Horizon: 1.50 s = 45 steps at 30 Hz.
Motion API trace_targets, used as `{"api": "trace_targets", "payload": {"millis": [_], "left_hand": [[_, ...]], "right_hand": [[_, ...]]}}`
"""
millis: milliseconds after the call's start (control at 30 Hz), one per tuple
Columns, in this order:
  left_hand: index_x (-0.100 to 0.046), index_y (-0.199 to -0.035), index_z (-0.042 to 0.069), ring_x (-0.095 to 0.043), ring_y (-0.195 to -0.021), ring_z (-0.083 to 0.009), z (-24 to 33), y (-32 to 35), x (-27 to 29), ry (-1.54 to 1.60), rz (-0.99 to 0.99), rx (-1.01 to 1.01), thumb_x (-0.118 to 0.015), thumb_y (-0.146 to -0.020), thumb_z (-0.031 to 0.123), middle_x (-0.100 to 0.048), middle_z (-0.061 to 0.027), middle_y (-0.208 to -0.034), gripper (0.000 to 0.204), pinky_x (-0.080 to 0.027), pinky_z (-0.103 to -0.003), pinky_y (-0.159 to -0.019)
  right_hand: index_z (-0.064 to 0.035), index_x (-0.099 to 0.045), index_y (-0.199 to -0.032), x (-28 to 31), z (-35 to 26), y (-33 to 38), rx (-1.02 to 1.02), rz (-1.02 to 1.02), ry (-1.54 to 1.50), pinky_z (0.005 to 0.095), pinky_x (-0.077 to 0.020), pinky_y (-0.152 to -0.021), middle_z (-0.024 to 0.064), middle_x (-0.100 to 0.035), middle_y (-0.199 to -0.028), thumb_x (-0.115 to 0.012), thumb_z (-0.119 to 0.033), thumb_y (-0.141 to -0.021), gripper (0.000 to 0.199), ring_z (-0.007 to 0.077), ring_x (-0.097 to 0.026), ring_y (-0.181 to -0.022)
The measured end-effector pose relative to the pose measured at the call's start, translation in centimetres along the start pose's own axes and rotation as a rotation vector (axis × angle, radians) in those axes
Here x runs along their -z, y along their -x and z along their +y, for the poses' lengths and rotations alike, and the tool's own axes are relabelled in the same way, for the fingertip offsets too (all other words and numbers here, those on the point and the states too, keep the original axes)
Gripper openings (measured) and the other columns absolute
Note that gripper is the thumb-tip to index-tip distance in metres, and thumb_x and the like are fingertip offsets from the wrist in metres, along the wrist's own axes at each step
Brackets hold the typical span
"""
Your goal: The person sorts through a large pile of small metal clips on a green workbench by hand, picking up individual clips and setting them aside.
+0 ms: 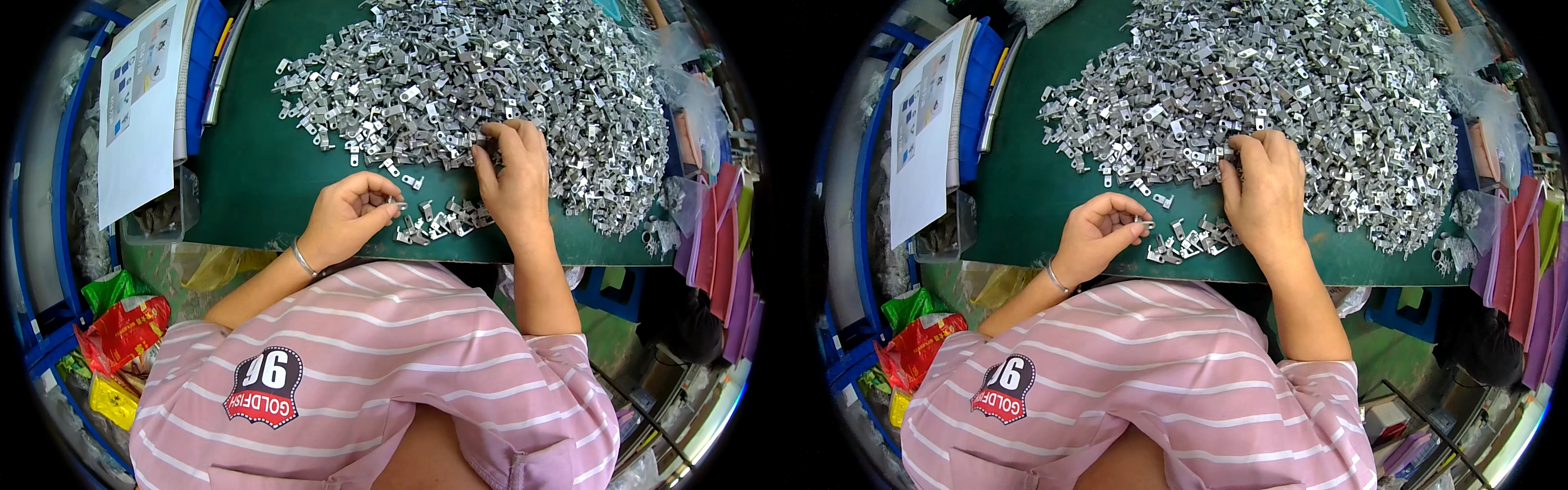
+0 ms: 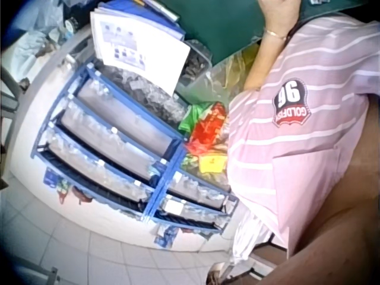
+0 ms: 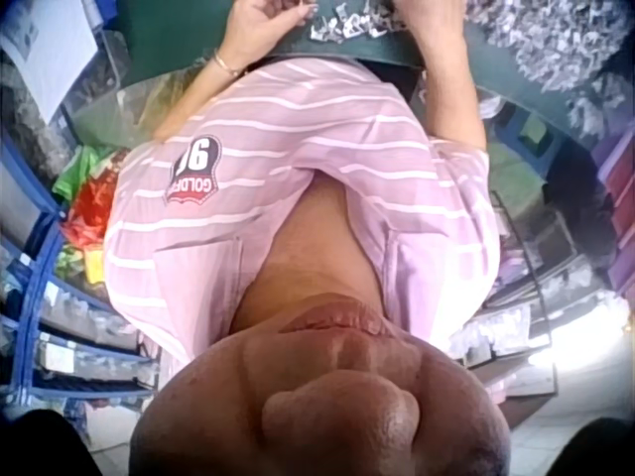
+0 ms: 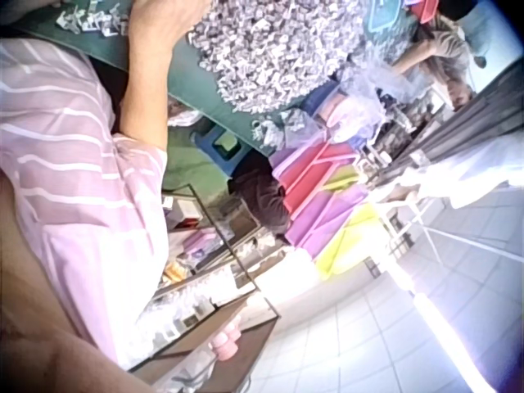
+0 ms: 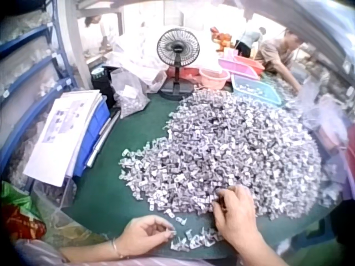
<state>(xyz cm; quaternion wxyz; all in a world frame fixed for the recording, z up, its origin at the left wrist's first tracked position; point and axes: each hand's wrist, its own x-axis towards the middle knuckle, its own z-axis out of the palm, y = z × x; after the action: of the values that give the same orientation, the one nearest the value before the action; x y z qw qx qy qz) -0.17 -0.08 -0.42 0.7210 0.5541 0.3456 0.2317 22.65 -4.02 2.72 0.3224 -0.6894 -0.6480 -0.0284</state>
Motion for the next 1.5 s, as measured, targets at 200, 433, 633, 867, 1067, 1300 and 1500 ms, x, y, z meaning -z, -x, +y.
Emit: {"api": "trace_targets", "payload": {"millis": [200,433,633,867,1067,1300,1500], "left_hand": [[-0.057,-0.100,-0.002,-0.057,-0.078,-0.0093,0.0,0.0,-0.5,0.028,0.067,-0.038,-0.057,-0.083,-0.005,-0.059,-0.0064,-0.093,0.018,-0.049,-0.022,-0.065],[-0.062,-0.090,0.002,-0.048,-0.065,-0.0083,1.3,-1.9,-1.1,-0.500,0.111,-0.305,-0.062,-0.073,-0.002,-0.054,-0.0029,-0.080,0.017,-0.039,-0.021,-0.058],[-0.064,-0.091,0.002,-0.057,-0.066,-0.0206,0.6,-3.1,-1.9,-0.725,0.091,-0.544,-0.068,-0.076,0.004,-0.056,-0.0089,-0.077,0.015,-0.047,-0.031,-0.058],[-0.063,-0.086,0.001,-0.058,-0.065,-0.0201,0.3,-2.6,-1.4,-0.763,0.137,-0.543,-0.067,-0.075,0.000,-0.057,-0.0079,-0.078,0.012,-0.047,-0.029,-0.054],[-0.066,-0.091,0.001,-0.057,-0.062,-0.0122,0.5,-1.6,-0.7,-0.685,0.167,-0.452,-0.067,-0.077,0.001,-0.061,-0.0053,-0.076,0.014,-0.044,-0.022,-0.051],[-0.065,-0.093,-0.005,-0.051,-0.057,-0.0068,2.2,-0.6,-0.4,0.300,0.059,0.254,-0.066,-0.084,0.009,-0.059,-0.0035,-0.070,0.017,-0.041,-0.018,-0.049],[-0.064,-0.093,-0.006,-0.052,-0.057,-0.0069,2.2,-0.8,-0.1,0.345,0.033,0.314,-0.066,-0.083,0.007,-0.060,-0.0045,-0.073,0.016,-0.040,-0.019,-0.048]], "right_hand": [[-0.0007,-0.062,-0.098,0.7,-0.9,1.0,-0.135,0.079,-0.342,0.0291,-0.0478,-0.067,0.0099,-0.061,-0.089,-0.068,0.001,-0.072,0.027,0.0193,-0.060,-0.078],[0.0018,-0.054,-0.105,1.5,-0.9,4.0,-0.612,-0.135,-1.096,0.0183,-0.0475,-0.066,0.0045,-0.059,-0.089,-0.066,0.007,-0.078,0.030,0.0074,-0.057,-0.079],[0.0014,-0.051,-0.108,2.4,-1.1,4.5,-0.716,-0.179,-1.250,0.0180,-0.0478,-0.064,0.0061,-0.059,-0.090,-0.065,0.008,-0.078,0.034,0.0081,-0.058,-0.079],[-0.0013,-0.059,-0.086,2.9,-3.3,4.8,-0.315,-0.293,-0.515,0.0238,-0.0442,-0.054,0.0054,-0.061,-0.074,-0.066,0.005,-0.073,0.016,0.0104,-0.057,-0.062],[-0.0015,-0.061,-0.089,1.2,-2.4,3.6,-0.059,-0.154,-0.290,0.0380,-0.0486,-0.064,0.0143,-0.059,-0.083,-0.063,0.000,-0.076,0.013,0.0321,-0.060,-0.072],[-0.0031,-0.060,-0.088,-0.6,-1.1,2.4,0.003,-0.043,-0.087,0.0384,-0.0477,-0.066,0.0119,-0.058,-0.087,-0.066,-0.003,-0.076,0.013,0.0310,-0.058,-0.079],[0.0040,-0.059,-0.099,1.0,-0.7,3.1,-0.635,-0.246,-1.079,0.0261,-0.0520,-0.060,0.0096,-0.063,-0.084,-0.062,-0.002,-0.084,0.017,0.0162,-0.063,-0.073]]}}
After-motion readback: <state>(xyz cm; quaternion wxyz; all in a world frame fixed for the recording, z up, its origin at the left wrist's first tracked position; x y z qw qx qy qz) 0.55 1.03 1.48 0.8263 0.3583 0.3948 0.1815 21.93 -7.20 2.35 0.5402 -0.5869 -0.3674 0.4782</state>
